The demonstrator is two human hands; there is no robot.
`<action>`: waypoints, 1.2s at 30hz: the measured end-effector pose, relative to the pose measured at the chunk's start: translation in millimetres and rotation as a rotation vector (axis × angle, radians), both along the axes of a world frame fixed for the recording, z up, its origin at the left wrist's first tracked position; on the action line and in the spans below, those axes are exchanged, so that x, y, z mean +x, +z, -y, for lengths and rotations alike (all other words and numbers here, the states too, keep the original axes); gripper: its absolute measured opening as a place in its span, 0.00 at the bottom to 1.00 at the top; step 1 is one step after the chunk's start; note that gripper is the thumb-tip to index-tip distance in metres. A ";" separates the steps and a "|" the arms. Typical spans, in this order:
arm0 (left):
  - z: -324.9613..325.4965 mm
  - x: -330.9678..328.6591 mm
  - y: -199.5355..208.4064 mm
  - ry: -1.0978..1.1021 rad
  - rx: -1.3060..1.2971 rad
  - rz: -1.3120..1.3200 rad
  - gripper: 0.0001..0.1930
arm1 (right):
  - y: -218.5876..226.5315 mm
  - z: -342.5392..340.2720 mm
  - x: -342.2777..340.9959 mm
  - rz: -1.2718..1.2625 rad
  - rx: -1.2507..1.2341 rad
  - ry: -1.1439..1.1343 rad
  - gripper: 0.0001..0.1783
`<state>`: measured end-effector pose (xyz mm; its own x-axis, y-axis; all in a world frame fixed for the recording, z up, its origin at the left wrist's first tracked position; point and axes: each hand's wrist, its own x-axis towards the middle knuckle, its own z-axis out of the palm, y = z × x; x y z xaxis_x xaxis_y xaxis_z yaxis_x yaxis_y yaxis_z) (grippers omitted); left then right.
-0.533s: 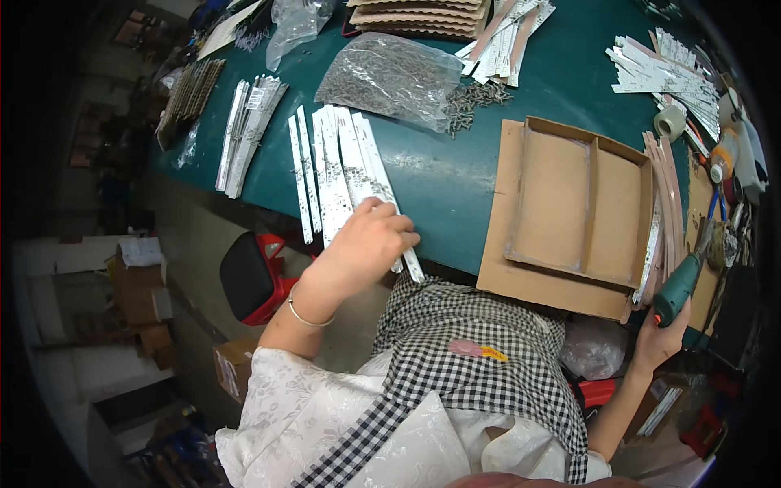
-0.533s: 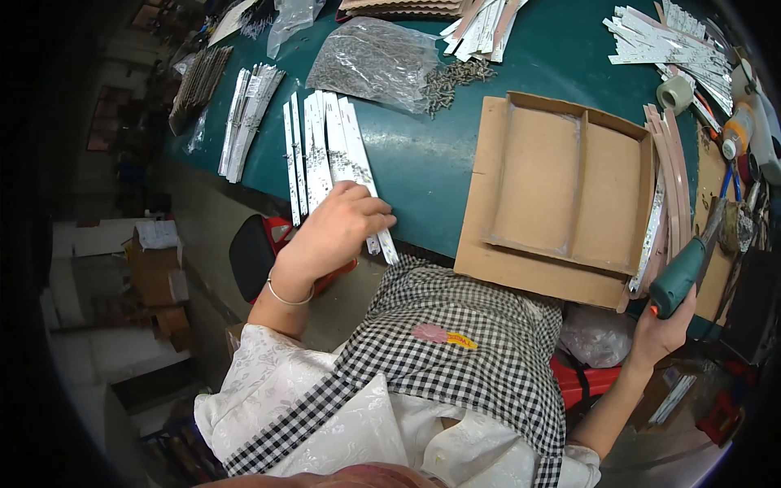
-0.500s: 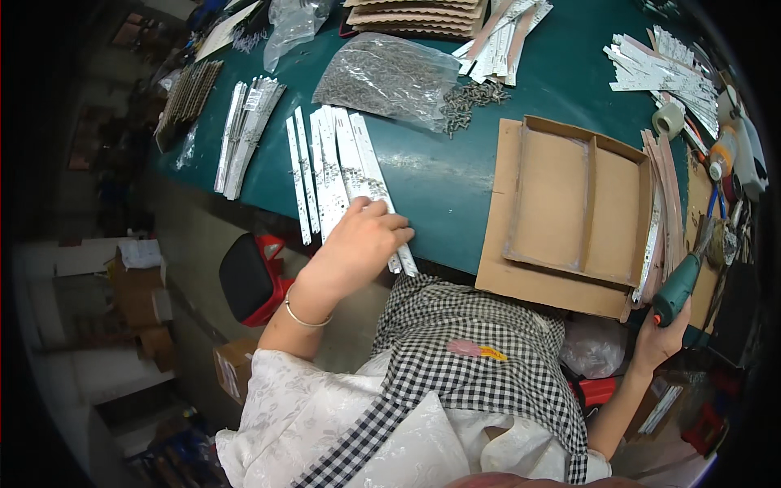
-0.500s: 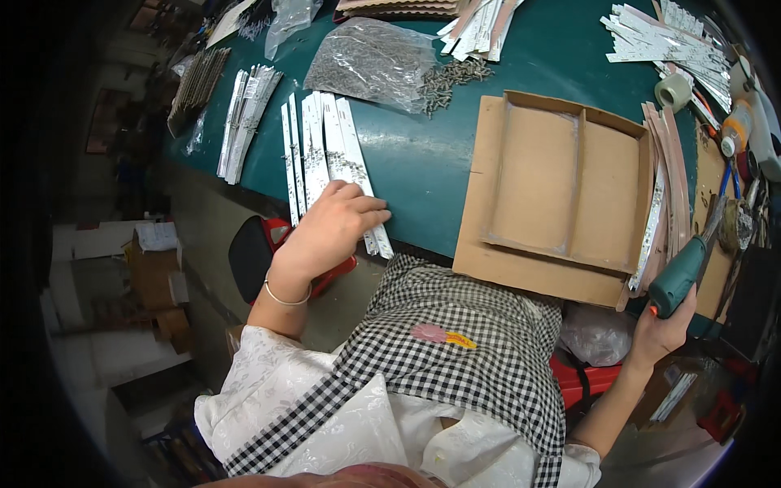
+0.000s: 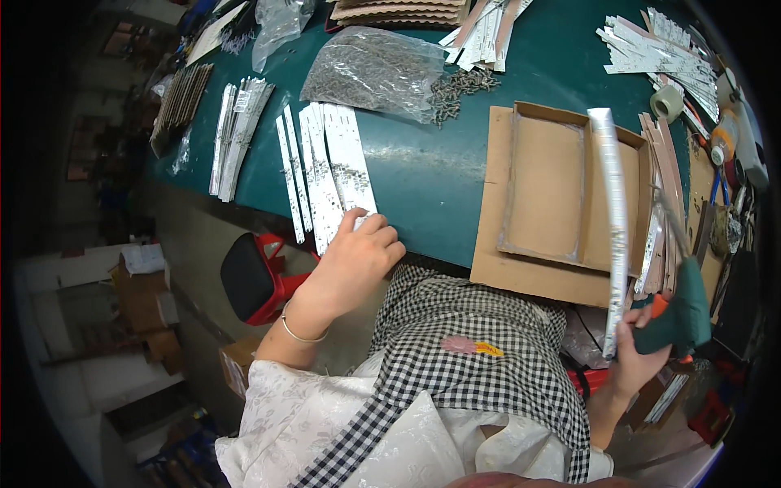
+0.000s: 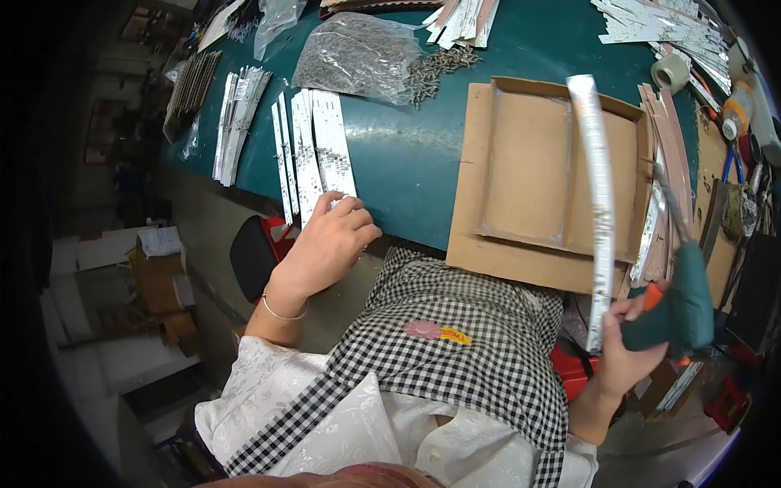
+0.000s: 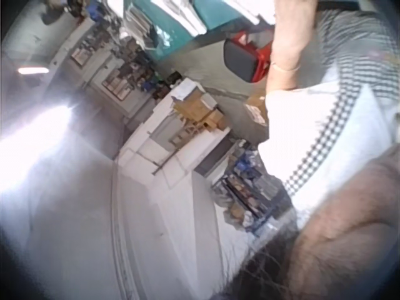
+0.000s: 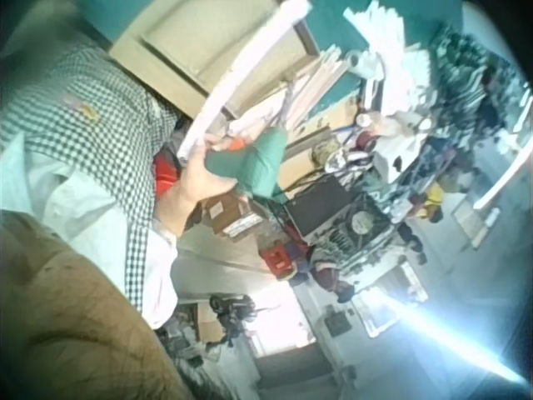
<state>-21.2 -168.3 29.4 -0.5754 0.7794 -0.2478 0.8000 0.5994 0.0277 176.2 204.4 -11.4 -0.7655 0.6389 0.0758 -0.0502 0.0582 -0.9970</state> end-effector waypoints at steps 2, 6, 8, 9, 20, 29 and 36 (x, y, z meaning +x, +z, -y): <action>0.0 -2.0 6.1 0.020 -0.027 0.030 0.14 | -10.8 13.7 -5.1 -0.007 -0.050 0.026 0.43; -15.9 -11.6 25.2 0.006 0.086 0.118 0.17 | -16.9 39.0 -19.8 0.062 -0.079 -0.056 0.41; -29.1 -31.9 26.0 0.003 0.206 0.083 0.14 | -21.4 49.0 -23.0 0.045 -0.063 -0.076 0.40; -37.6 -46.0 22.4 0.033 0.254 0.066 0.11 | -21.9 54.4 -24.7 0.052 -0.014 -0.078 0.40; -115.1 -153.2 -52.8 0.300 0.300 -0.243 0.10 | -40.4 49.6 -7.2 -0.003 0.136 0.111 0.39; -118.6 -163.8 -68.8 0.332 0.357 -0.161 0.06 | -41.2 36.4 -14.1 -0.004 0.014 0.118 0.39; -128.3 -135.5 -45.3 0.295 0.494 -0.027 0.03 | -28.5 25.8 -20.9 -0.041 0.000 0.044 0.31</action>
